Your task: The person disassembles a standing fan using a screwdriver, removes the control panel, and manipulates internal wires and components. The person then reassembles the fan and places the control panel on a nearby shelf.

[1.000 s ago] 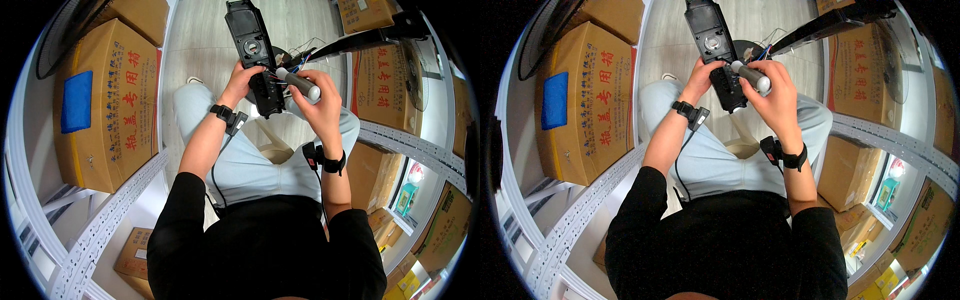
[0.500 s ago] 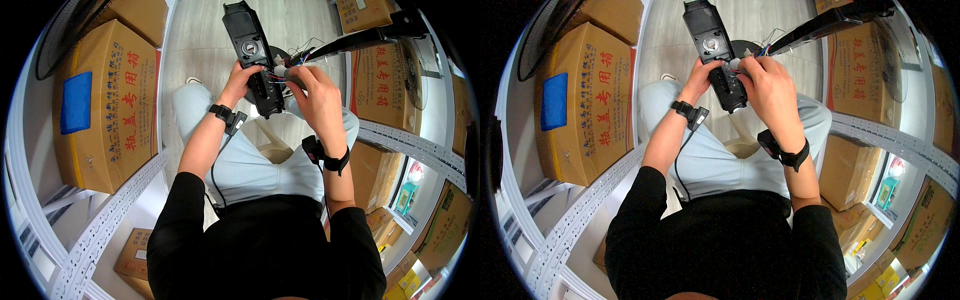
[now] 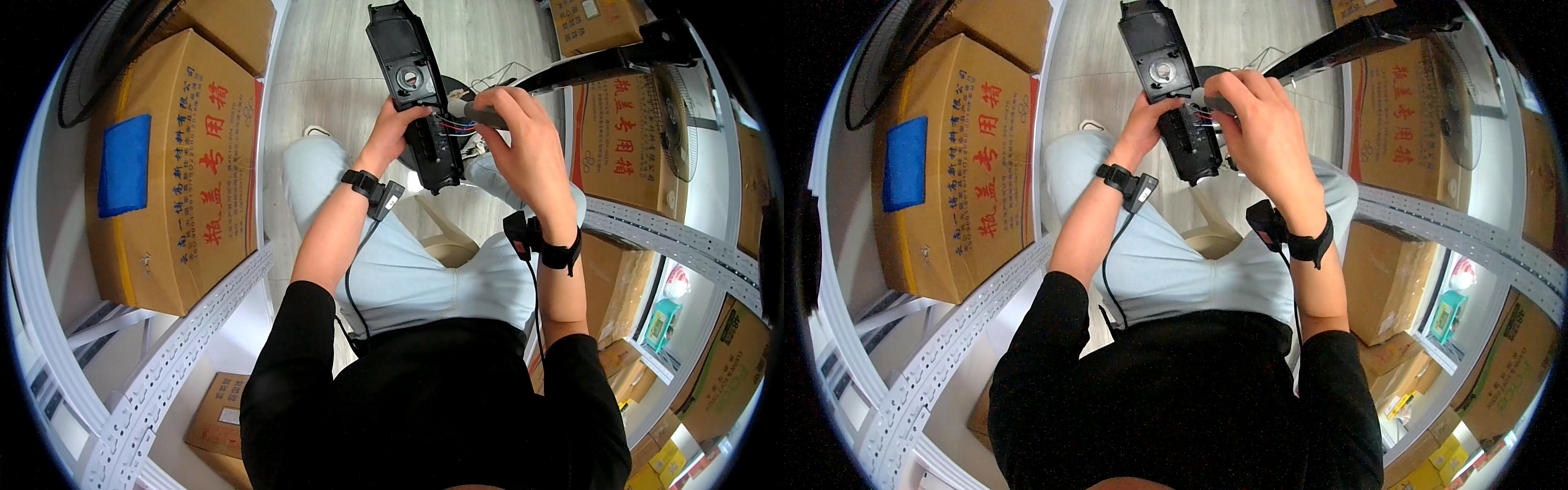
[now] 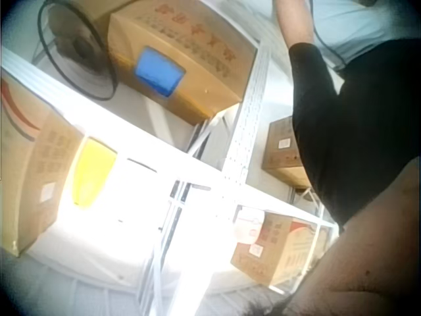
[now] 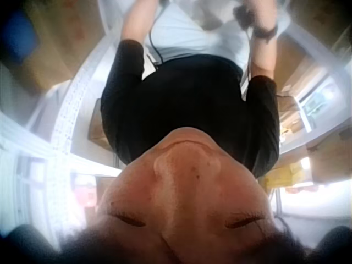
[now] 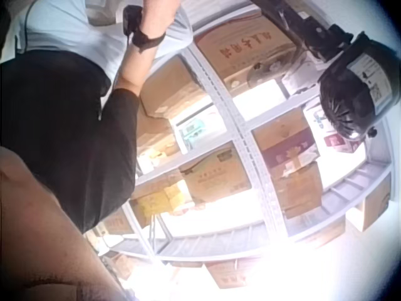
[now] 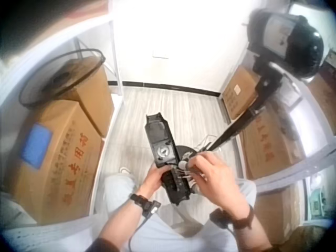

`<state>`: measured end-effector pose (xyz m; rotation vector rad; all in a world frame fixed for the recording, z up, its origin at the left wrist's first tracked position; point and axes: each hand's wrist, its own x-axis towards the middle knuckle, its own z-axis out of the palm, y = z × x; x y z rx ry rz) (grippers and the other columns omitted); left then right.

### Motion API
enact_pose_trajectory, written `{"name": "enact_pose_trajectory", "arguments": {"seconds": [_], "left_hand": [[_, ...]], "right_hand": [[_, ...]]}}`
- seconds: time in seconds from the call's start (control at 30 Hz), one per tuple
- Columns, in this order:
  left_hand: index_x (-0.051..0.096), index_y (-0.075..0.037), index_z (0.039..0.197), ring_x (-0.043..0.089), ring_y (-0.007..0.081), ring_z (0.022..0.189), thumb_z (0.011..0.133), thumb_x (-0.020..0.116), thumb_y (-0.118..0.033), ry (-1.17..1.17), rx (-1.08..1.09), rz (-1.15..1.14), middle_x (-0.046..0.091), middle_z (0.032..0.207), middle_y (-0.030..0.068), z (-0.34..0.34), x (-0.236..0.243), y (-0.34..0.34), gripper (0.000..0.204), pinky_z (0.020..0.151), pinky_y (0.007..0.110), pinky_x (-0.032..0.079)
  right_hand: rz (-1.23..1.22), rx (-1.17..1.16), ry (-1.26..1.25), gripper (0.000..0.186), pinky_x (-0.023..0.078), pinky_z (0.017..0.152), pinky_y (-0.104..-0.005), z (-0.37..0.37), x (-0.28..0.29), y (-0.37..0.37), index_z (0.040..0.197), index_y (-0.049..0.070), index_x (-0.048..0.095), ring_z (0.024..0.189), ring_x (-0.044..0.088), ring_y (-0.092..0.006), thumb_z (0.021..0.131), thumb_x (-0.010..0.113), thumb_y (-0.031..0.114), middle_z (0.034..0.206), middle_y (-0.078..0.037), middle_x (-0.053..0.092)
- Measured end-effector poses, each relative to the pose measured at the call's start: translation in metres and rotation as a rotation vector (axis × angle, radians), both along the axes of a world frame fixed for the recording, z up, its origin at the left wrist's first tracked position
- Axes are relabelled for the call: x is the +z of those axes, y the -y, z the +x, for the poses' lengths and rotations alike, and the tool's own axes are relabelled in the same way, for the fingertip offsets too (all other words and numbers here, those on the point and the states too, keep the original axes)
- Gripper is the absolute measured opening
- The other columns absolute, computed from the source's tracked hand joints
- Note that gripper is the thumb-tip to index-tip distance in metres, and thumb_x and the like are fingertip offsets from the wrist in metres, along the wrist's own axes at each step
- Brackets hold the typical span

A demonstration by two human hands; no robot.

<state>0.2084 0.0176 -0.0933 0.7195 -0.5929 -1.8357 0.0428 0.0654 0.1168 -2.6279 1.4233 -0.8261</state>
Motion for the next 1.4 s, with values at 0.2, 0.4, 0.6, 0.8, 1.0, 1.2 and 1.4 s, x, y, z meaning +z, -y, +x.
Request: {"name": "enact_pose_trajectory", "arguments": {"seconds": [0.2, 0.4, 0.6, 0.8, 1.0, 1.2, 1.4], "left_hand": [[0.056, -0.005, 0.118, 0.066, 0.0180, 0.097, 0.082, 0.073, -0.001, -0.015, -0.009, -0.016, 0.067, 0.108, 0.0050, -0.004, -0.005, 0.000, 0.040, 0.087, 0.033, 0.053], [0.056, -0.004, 0.118, 0.066, 0.0185, 0.098, 0.083, 0.072, 0.000, 0.013, -0.014, 0.011, 0.066, 0.111, 0.0060, -0.003, 0.003, -0.001, 0.039, 0.088, 0.035, 0.053], [0.054, -0.003, 0.120, 0.065, 0.0191, 0.099, 0.082, 0.071, 0.000, 0.009, -0.024, -0.020, 0.066, 0.109, 0.0063, -0.003, -0.004, 0.001, 0.042, 0.088, 0.035, 0.054], [0.054, -0.004, 0.120, 0.066, 0.0192, 0.100, 0.082, 0.071, 0.001, -0.073, 0.005, 0.033, 0.066, 0.111, 0.0067, -0.002, 0.003, 0.001, 0.042, 0.088, 0.035, 0.054], [0.054, -0.004, 0.119, 0.066, 0.0199, 0.099, 0.081, 0.071, 0.002, -0.022, -0.008, 0.024, 0.066, 0.110, 0.0061, -0.004, 0.004, -0.002, 0.042, 0.089, 0.036, 0.054], [0.054, -0.004, 0.120, 0.065, 0.0193, 0.099, 0.082, 0.070, 0.003, -0.048, -0.008, 0.016, 0.066, 0.110, 0.0059, -0.001, 0.003, 0.001, 0.042, 0.088, 0.035, 0.054], [0.055, -0.004, 0.118, 0.066, 0.0196, 0.098, 0.082, 0.069, 0.004, -0.022, -0.007, 0.010, 0.066, 0.109, 0.0062, -0.005, 0.003, -0.001, 0.039, 0.087, 0.035, 0.055]], "right_hand": [[0.285, -0.415, 0.056, 0.027, 0.053, 0.066, -0.0401, 0.015, 0.002, -0.008, 0.108, 0.011, 0.063, 0.081, 0.065, -0.0340, 0.083, 0.071, 0.006, 0.098, -0.013, 0.063], [-0.050, -0.001, -0.046, 0.026, 0.053, 0.060, -0.0424, 0.004, -0.003, 0.004, 0.112, 0.012, 0.062, 0.070, 0.065, -0.0352, 0.088, 0.070, 0.017, 0.093, -0.013, 0.062], [0.253, -0.412, -0.053, 0.035, 0.054, 0.063, -0.0427, 0.016, 0.001, -0.004, 0.116, 0.016, 0.061, 0.078, 0.066, -0.0362, 0.083, 0.070, 0.006, 0.103, -0.013, 0.059], [-0.005, -0.020, 0.071, 0.035, 0.054, 0.061, -0.0422, 0.009, -0.002, 0.005, 0.121, 0.017, 0.061, 0.073, 0.066, -0.0360, 0.087, 0.070, 0.016, 0.101, -0.015, 0.061], [0.191, -0.267, -0.061, 0.044, 0.055, 0.066, -0.0429, 0.008, -0.005, 0.005, 0.125, 0.017, 0.058, 0.076, 0.066, -0.0375, 0.084, 0.071, 0.006, 0.112, -0.017, 0.056], [0.205, -0.189, 0.058, 0.038, 0.055, 0.069, -0.0424, 0.013, 0.005, -0.002, 0.118, 0.013, 0.061, 0.084, 0.066, -0.0360, 0.082, 0.072, 0.006, 0.107, -0.014, 0.058], [0.092, -0.114, -0.037, 0.037, 0.056, 0.071, -0.0427, 0.005, 0.002, 0.004, 0.115, 0.013, 0.061, 0.085, 0.066, -0.0346, 0.081, 0.071, 0.003, 0.106, -0.013, 0.059]]}}
